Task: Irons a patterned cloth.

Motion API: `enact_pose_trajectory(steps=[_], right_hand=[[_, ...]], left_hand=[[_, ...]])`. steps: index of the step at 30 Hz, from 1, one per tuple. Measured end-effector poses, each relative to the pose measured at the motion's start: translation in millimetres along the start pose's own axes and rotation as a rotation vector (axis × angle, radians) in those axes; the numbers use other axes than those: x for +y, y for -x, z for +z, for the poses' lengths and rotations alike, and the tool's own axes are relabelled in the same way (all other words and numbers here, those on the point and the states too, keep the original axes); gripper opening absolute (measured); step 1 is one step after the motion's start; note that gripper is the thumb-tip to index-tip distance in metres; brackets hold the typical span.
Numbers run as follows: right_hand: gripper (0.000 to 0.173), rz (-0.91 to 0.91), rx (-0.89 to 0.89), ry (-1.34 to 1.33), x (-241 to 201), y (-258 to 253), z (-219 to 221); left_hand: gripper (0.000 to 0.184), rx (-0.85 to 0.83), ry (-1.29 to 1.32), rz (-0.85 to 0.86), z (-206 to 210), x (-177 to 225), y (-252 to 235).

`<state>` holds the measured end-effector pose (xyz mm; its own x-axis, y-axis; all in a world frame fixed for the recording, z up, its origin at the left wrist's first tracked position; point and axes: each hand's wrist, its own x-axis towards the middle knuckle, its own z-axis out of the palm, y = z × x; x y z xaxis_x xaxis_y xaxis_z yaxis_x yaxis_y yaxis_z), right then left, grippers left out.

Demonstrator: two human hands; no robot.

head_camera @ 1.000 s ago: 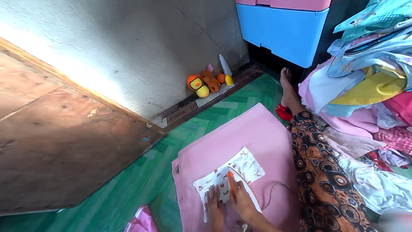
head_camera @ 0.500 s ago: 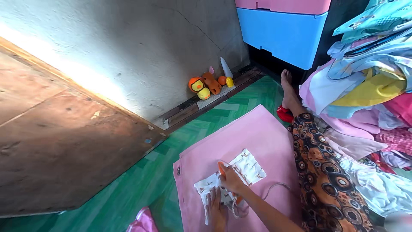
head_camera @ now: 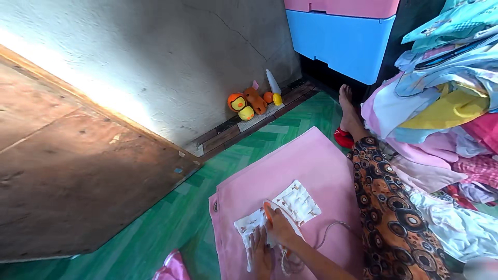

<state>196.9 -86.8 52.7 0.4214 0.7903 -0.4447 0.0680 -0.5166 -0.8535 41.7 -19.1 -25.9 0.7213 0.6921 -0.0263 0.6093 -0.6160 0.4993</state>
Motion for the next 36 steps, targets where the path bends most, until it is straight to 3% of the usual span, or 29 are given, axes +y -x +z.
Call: enact_pose_trajectory(steps=[5,11,22,31,36], right_hand=[[0.064,0.093,0.079,-0.012,-16,-8,-6],[0.067,0.191,0.187,-0.089,-9,20,10],[0.059,0.034,0.117,-0.02,-10,-23,-11],[0.059,-0.029,0.034,0.065,18,23,4],[0.06,0.061,0.03,0.063,1,18,2]], left_hand=[[0.055,-0.007,0.017,0.008,0,-1,2],[0.054,-0.006,0.023,0.002,2,-5,1],[0.06,-0.021,0.009,-0.054,0,-1,-1],[0.056,0.024,-0.026,-0.056,3,4,-1],[0.054,0.026,0.001,-0.033,0,4,0]])
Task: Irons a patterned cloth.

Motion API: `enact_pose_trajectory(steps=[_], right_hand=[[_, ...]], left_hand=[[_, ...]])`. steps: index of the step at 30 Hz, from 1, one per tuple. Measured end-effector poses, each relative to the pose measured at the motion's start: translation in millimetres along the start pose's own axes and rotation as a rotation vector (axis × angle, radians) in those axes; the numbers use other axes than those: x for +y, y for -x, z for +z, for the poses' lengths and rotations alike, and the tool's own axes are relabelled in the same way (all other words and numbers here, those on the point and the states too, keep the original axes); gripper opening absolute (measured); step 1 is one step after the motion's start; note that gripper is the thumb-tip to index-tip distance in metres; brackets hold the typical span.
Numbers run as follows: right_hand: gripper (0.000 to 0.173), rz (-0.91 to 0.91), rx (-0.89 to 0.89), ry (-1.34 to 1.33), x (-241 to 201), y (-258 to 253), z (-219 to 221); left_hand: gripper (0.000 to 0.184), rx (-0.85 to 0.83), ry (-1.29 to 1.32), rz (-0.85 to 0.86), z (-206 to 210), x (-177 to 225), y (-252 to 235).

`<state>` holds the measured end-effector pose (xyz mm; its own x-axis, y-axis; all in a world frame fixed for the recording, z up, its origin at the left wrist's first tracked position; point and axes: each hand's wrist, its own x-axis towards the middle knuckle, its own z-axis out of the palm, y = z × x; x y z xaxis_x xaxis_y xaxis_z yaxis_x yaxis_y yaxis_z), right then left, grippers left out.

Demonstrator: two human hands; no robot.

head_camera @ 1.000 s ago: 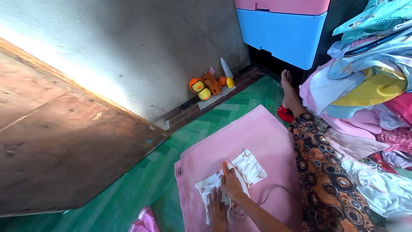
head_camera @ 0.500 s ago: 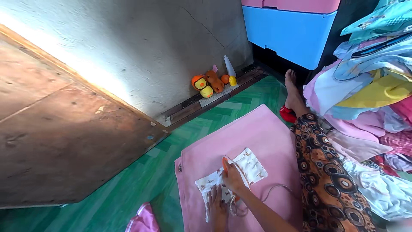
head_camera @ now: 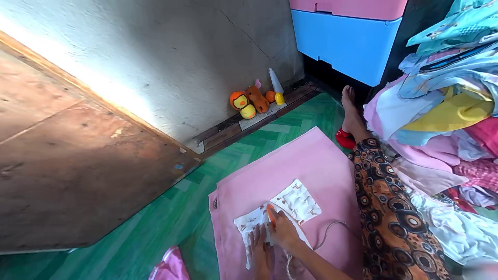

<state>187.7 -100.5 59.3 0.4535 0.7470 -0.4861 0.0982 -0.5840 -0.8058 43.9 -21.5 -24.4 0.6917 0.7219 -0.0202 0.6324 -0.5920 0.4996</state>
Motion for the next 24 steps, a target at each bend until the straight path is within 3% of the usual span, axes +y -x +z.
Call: enact_pose_trajectory(steps=[8,17,24], right_hand=[[0.061,0.102,0.099,-0.059,-31,-37,-9],[0.063,0.073,0.178,-0.135,-2,-10,7],[0.061,0.05,0.152,-0.158,-12,-36,-6]], left_hand=[[0.055,0.015,0.03,0.085,4,-12,2],[0.057,-0.024,0.031,0.033,1,-8,0],[0.056,0.008,0.039,0.072,4,-11,-2]])
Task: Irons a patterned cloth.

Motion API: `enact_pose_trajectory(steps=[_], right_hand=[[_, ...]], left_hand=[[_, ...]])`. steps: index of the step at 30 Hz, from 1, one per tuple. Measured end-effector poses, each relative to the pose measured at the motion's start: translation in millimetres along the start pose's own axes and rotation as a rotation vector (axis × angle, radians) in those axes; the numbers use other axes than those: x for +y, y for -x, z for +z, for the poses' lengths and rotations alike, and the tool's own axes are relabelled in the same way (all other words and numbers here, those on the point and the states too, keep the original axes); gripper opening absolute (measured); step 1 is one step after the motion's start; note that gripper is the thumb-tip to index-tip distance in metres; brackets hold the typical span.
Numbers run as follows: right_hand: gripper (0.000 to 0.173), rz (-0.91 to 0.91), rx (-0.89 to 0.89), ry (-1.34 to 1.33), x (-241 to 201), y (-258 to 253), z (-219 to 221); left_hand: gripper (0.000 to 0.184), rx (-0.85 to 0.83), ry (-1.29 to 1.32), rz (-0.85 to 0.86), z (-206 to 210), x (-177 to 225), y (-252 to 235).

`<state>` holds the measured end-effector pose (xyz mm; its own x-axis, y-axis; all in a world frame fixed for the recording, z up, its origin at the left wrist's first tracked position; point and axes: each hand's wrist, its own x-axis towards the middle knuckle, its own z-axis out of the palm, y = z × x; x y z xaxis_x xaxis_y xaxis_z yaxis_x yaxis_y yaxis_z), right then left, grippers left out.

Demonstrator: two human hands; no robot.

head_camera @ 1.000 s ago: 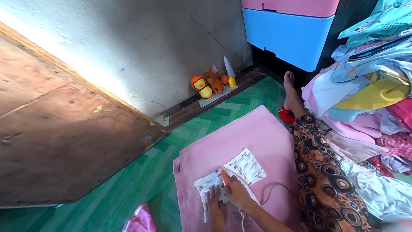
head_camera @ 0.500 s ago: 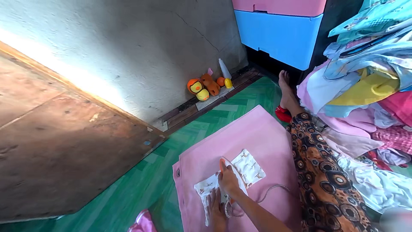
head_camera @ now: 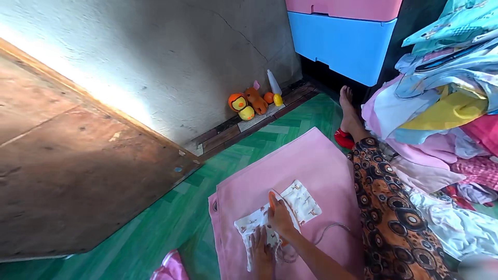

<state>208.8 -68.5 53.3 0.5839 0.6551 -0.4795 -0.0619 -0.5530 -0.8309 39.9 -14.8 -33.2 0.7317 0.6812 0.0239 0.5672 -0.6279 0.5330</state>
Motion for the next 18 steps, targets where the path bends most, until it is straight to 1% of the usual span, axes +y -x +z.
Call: enact_pose_trajectory(steps=[5,13,18], right_hand=[[0.063,-0.012,-0.026,0.05,1,4,0],[0.062,-0.059,-0.023,0.072,30,38,4],[0.062,-0.041,-0.037,0.078,20,23,2]], left_hand=[[0.057,-0.019,-0.008,-0.033,-1,1,2],[0.057,-0.042,-0.029,-0.098,-1,5,0],[0.059,-0.06,-0.038,-0.096,-2,5,-1]])
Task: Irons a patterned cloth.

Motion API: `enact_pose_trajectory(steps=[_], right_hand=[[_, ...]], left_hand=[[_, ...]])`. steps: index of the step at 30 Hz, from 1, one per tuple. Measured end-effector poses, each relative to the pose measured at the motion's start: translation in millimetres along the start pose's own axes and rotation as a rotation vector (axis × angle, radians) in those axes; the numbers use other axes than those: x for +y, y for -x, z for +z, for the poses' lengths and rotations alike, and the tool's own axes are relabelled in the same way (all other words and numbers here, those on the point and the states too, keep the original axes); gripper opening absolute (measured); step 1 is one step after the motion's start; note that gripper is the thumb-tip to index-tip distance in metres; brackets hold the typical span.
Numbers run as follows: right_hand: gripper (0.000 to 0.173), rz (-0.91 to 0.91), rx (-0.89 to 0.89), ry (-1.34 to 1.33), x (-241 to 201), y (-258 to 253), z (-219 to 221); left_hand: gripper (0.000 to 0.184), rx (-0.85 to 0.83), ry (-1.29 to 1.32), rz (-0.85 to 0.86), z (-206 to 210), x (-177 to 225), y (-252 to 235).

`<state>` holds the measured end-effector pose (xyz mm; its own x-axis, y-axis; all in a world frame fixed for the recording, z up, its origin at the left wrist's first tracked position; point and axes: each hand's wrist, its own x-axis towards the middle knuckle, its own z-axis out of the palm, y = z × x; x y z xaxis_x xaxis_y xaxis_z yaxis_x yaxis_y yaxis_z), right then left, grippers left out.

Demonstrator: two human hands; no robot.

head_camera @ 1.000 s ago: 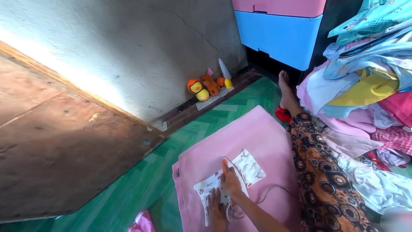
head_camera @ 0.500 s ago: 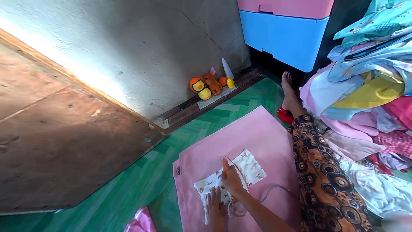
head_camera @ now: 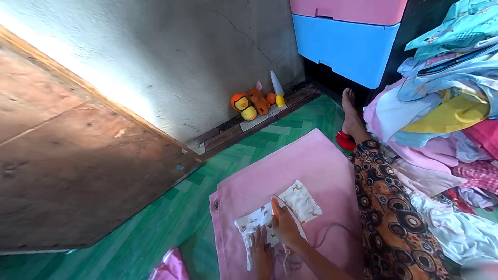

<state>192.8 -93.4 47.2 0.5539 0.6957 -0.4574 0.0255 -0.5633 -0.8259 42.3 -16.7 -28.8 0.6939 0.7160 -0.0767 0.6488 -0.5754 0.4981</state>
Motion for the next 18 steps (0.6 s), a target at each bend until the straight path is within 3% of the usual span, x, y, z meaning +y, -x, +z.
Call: enact_pose_trajectory(steps=[18], right_hand=[[0.063,-0.023,-0.053,0.088,-8,-6,-6]], left_hand=[[0.058,0.007,0.024,-0.011,0,1,1]])
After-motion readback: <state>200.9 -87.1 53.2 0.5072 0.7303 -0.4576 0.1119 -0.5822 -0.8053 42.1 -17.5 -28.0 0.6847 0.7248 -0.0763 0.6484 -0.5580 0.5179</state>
